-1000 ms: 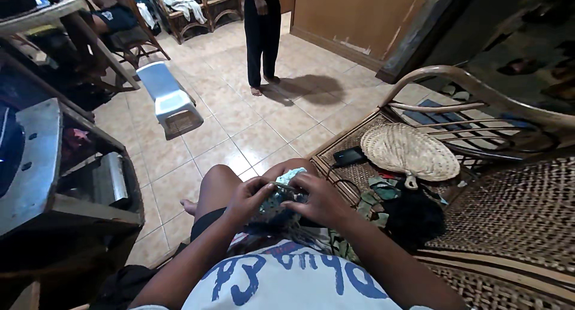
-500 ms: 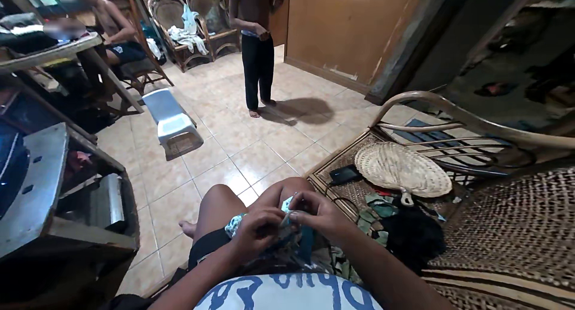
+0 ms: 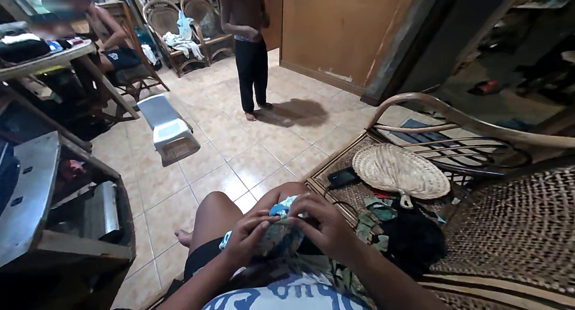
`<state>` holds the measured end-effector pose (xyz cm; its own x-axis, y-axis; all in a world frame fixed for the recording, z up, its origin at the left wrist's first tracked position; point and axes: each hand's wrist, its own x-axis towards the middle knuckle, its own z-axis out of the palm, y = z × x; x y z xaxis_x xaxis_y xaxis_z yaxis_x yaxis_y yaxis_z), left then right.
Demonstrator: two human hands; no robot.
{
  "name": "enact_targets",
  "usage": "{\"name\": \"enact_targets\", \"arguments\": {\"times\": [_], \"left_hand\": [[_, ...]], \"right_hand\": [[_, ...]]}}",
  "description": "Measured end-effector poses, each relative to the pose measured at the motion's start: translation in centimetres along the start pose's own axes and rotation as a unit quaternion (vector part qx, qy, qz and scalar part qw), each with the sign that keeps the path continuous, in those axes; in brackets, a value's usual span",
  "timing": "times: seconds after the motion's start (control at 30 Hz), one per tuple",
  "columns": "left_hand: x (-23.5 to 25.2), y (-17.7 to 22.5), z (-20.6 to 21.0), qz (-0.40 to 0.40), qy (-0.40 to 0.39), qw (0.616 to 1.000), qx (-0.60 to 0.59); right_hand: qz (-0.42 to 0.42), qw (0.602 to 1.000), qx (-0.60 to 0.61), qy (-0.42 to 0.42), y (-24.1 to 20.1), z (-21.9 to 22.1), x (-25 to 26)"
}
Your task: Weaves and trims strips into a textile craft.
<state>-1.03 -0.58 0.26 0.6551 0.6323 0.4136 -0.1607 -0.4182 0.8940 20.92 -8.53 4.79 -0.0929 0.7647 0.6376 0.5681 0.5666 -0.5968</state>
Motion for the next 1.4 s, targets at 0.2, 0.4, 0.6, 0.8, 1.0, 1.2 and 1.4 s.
{"name": "enact_targets", "arguments": {"times": [0.2, 0.4, 0.6, 0.8, 1.0, 1.2, 1.4], "left_hand": [[0.4, 0.3, -0.2, -0.063, 0.008, 0.994, -0.094], [0.6, 1.1, 0.1, -0.097, 0.027, 0.979, -0.175], [1.0, 1.5, 0.4, -0.128, 0.091, 0.962, -0.224], [1.1, 1.6, -0.2, -0.137, 0.114, 0.947, -0.265], [1.2, 1.4, -1.4, -0.141, 0.140, 0.938, -0.283], [0.9, 1.6, -0.6, -0.104, 0.115, 0.942, -0.299], [0.3, 0.5, -2.0, -0.051, 0.066, 0.946, -0.313]], "right_hand": [[-0.034, 0.986, -0.166, -0.012, -0.6, 0.9, -1.0], [-0.070, 0.981, -0.133, -0.120, 0.7, 1.0, -1.3], [-0.022, 0.997, -0.028, -0.074, 3.8, 1.2, 0.3], [0.028, 0.976, 0.072, -0.203, 4.8, 1.9, 1.4], [0.010, 0.984, 0.039, -0.175, 4.6, 2.1, 1.3], [-0.105, 0.989, -0.050, -0.091, 3.2, 3.5, 1.4], [-0.093, 0.972, -0.084, -0.199, 2.3, 2.8, 1.6]]}}
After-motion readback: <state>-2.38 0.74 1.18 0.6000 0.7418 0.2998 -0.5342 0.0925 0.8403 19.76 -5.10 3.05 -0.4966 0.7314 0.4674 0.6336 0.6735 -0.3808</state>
